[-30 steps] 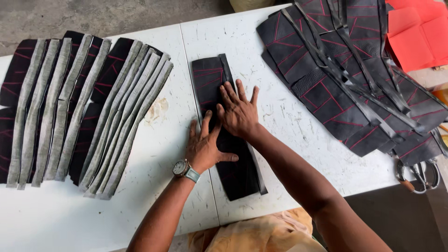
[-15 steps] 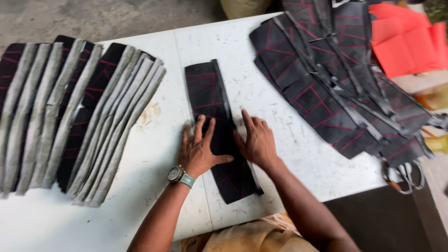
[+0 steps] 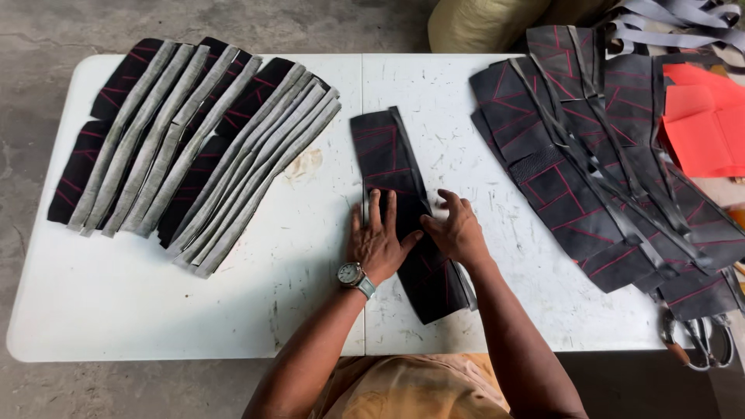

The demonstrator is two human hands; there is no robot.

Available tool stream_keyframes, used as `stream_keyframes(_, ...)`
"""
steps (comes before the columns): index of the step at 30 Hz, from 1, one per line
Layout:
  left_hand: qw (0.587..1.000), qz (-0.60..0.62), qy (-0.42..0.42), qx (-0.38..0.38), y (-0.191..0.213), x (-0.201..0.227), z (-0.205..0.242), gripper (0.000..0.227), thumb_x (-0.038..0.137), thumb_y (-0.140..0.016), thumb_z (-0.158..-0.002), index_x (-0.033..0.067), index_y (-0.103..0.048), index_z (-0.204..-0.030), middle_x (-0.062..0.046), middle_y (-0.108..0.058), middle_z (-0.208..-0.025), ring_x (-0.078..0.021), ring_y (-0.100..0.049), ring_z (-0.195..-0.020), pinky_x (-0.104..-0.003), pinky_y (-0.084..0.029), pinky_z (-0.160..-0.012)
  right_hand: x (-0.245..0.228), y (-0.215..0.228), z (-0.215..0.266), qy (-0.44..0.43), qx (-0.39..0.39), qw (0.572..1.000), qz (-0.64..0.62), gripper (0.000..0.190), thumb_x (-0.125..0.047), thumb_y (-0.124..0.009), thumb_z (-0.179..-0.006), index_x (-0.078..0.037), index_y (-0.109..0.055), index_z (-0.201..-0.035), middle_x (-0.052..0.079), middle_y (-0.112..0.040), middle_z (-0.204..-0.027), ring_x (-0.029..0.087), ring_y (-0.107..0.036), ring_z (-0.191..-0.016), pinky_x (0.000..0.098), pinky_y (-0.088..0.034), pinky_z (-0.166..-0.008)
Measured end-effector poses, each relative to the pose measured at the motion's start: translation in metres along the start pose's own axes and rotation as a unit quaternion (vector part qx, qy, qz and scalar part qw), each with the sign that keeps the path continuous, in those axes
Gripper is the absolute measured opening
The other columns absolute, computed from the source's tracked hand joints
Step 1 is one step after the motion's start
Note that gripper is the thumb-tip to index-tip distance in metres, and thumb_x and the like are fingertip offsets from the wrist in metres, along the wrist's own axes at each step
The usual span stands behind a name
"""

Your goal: The person folds black fabric pieces with red geometric stitching on a white table. They align edges, fold the fabric in half, and smooth the folds with both hands, repeating the process for multiple pieces.

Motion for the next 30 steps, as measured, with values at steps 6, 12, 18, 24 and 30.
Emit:
stream_keyframes(6,0.999,0.006,-0.023,0.038,0.011,-0.002,0.005,0.091,0.072,-0.043,-0.096,0.0154,-0.025,-0.165,-0.021,-0.032,-0.163,-0.0417,-0.046,-0.137,-0.057,-0.016,-0.121,0.006,-0.018,-0.006,-0.104,-0.164,0.954,-0.229,0.043,-0.031,-0.076,-0.089,0.003,-0.072,-0.114,0.016,-0.075,-0.102,0.021,-0.069,-0.091,0.0343,-0.056,-0.078)
stream_keyframes(12,0.987,-0.033,0.108,0.113,0.093,-0.137,-0.068,0.054,0.028,-0.07,-0.095,0.0115,-0.056,-0.145,-0.018,-0.06,-0.136,-0.0378,-0.058,-0.118,-0.049,-0.054,-0.089,0.018,0.045,-0.024,-0.033,-0.118,0.992,-0.017,0.043,-0.035,-0.081,-0.085,-0.005,-0.073,-0.116,0.01,-0.074,-0.088,0.019,-0.066,-0.078,0.0369,-0.054,-0.07)
stream_keyframes(18,0.983,-0.109,0.125,0.081,0.115,-0.188,-0.093,0.018,0.009,-0.07,-0.094,0.0012,-0.073,-0.11,-0.026,-0.068,-0.116,-0.0447,-0.07,-0.102,-0.049,-0.06,-0.083,0.024,0.195,-0.049,0.122,0.181,0.929,0.3,0.057,-0.028,-0.094,-0.076,-0.004,-0.074,-0.124,0.023,-0.07,-0.116,0.037,-0.07,-0.099,0.0405,-0.055,-0.08)
stream_keyframes(24,0.994,-0.056,0.093,0.014,0.12,-0.15,-0.071,0.009,0.006,-0.07,-0.082,0.0052,-0.079,-0.086,-0.026,-0.073,-0.09,-0.0446,-0.071,-0.081,-0.049,-0.059,-0.07,0.046,0.143,-0.005,0.174,0.061,0.982,0.038,0.029,-0.016,-0.08,-0.093,-0.006,-0.072,-0.119,0.013,-0.075,-0.114,0.023,-0.073,-0.093,0.0323,-0.06,-0.077)
stream_keyframes(30,0.954,0.286,0.088,-0.001,0.058,-0.073,-0.062,0.012,0.013,-0.077,-0.077,0.0024,-0.071,-0.078,-0.012,-0.075,-0.074,-0.0232,-0.075,-0.069,-0.035,-0.061,-0.065,0.001,-0.003,0.044,0.021,-0.216,0.94,-0.264,0.08,-0.023,-0.08,-0.086,-0.01,-0.037,-0.153,0.017,-0.064,-0.138,0.026,-0.067,-0.122,0.039,-0.054,-0.098)
Point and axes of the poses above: each hand's wrist, its own z-axis away from the middle knuckle, its own y-axis out of the back of the hand, x = y × z, the point moved 7 cm from there along -z, towards the middle knuckle
